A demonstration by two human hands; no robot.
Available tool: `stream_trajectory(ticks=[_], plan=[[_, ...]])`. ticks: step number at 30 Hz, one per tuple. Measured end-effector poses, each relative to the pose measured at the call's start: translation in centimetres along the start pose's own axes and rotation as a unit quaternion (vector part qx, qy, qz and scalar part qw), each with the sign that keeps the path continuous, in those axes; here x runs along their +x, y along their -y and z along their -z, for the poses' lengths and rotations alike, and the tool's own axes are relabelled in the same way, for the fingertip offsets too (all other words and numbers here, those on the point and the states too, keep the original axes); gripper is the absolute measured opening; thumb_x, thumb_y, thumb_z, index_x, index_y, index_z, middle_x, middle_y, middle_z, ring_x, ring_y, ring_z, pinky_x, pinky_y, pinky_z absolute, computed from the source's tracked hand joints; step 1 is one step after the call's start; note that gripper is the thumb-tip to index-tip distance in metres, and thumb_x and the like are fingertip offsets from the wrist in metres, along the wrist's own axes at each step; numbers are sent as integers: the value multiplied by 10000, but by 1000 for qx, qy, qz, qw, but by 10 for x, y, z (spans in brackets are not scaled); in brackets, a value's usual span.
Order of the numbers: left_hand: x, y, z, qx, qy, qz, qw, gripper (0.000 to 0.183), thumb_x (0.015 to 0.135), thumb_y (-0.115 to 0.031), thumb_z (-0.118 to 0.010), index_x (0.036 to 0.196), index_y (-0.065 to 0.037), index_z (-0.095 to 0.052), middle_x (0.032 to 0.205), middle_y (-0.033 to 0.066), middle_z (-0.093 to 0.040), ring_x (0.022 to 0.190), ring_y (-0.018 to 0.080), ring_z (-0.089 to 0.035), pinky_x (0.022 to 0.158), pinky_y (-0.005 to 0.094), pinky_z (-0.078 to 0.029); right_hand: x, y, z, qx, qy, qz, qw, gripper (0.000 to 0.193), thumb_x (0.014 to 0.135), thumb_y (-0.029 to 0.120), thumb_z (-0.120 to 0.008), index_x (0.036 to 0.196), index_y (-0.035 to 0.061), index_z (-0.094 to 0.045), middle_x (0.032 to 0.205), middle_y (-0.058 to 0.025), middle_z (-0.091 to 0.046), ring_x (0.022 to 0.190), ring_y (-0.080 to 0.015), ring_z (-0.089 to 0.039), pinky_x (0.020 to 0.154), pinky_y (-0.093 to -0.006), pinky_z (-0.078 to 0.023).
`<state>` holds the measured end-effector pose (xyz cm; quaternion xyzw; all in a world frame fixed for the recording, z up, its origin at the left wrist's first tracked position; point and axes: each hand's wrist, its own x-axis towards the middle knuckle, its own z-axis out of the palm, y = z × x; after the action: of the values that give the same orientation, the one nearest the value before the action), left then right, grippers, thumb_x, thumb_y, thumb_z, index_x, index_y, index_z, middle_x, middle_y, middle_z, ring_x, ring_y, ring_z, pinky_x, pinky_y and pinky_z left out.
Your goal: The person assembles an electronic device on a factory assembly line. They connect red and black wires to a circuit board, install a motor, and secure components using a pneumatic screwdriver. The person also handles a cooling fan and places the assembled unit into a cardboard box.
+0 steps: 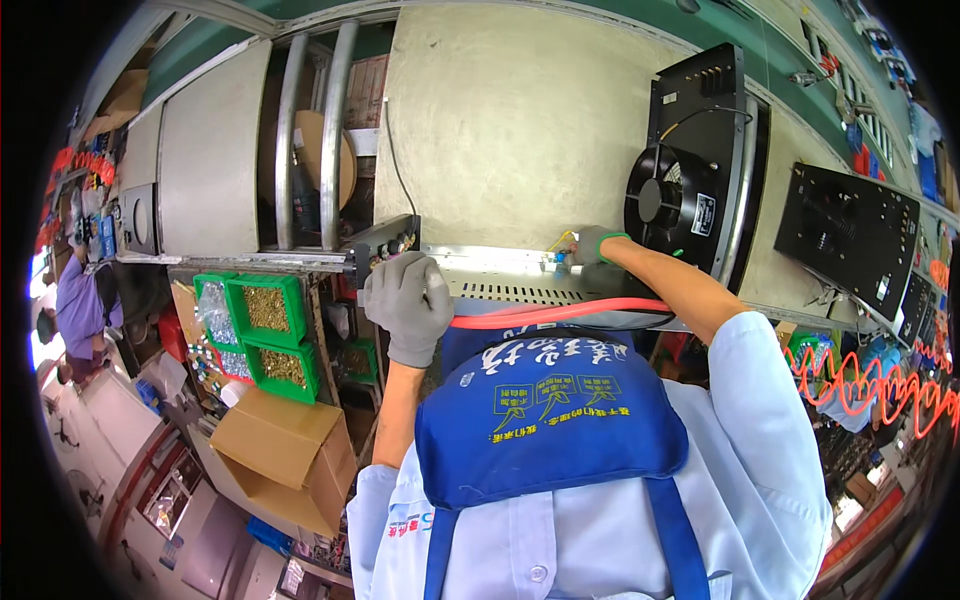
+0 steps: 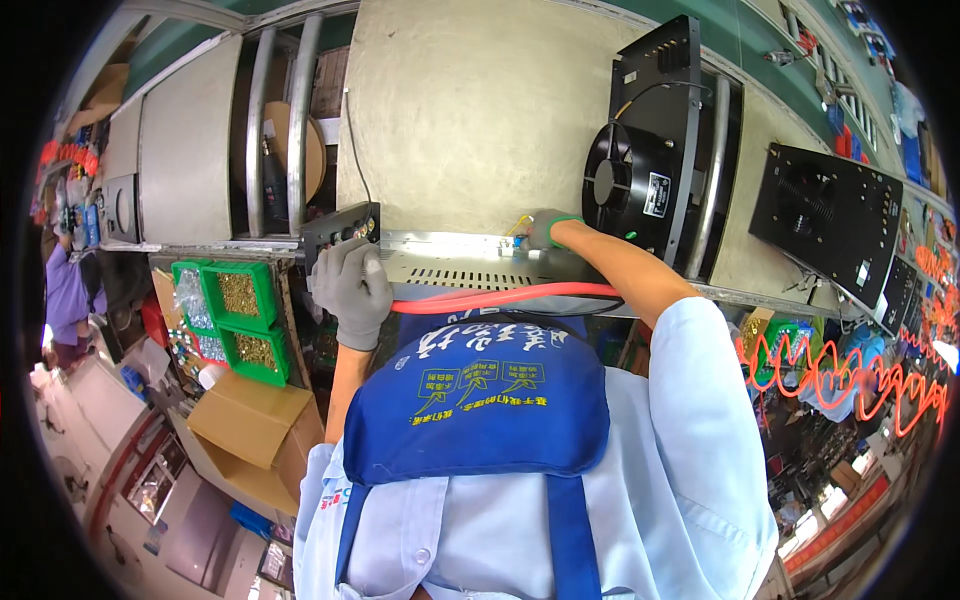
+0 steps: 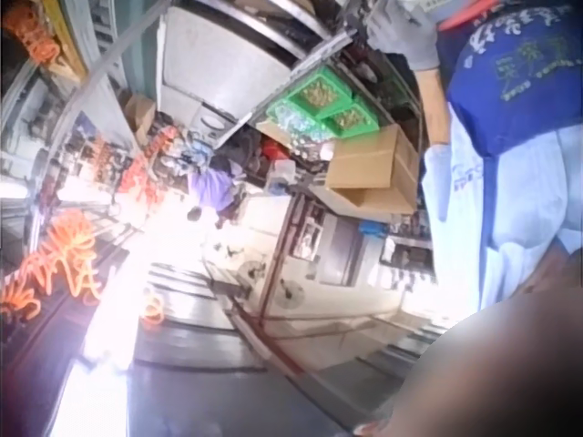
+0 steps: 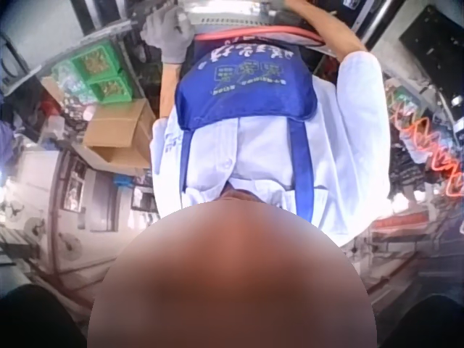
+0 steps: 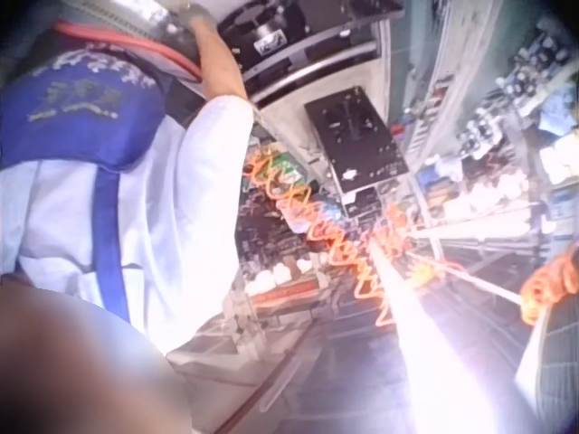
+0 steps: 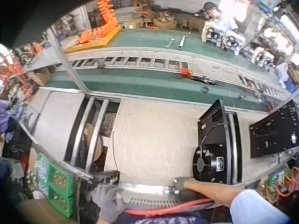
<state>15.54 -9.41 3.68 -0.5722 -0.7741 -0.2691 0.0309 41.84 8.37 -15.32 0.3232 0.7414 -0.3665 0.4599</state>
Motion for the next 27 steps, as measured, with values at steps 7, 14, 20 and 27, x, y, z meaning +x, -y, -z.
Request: stream_trajectory(ticks=[7, 14, 20, 27], plan=[[0, -1, -1, 7, -5, -7, 1000, 115, 850, -158, -595, 821, -105, -693, 872, 43, -689, 769, 252, -632, 698, 379, -463, 35, 5, 5, 55, -29, -17, 998, 368, 751, 307, -754, 870, -40, -741, 897, -232, -735, 854, -341, -734, 772, -405, -588], [-2, -1, 0, 31, -3, -8, 999, 111, 820, -173, -611, 809, -103, -697, 889, 41, -695, 797, 250, -644, 718, 380, -470, 76, -5, -36, 68, -151, -33, 986, 284, 697, 256, -770, 825, 2, -761, 813, -197, -728, 780, -324, -734, 731, -402, -594], [-3, -3, -2, 36, -21, -18, 999, 115, 826, -166, -608, 798, -100, -698, 893, 54, -702, 803, 267, -651, 702, 406, -480, 36, 5, 23, -51, -94, 64, 992, 369, 736, 342, -775, 878, 1, -764, 951, -195, -748, 899, -338, -731, 805, -424, -580], [-13, -1, -4, 45, -49, -44, 997, 120, 834, -155, -604, 771, -99, -689, 847, 64, -694, 760, 281, -645, 665, 426, -479, -147, 35, 109, 99, -299, 132, 940, 472, 868, 402, -688, 1142, 18, -675, 1036, -207, -719, 1001, -363, -693, 897, -446, -540]])
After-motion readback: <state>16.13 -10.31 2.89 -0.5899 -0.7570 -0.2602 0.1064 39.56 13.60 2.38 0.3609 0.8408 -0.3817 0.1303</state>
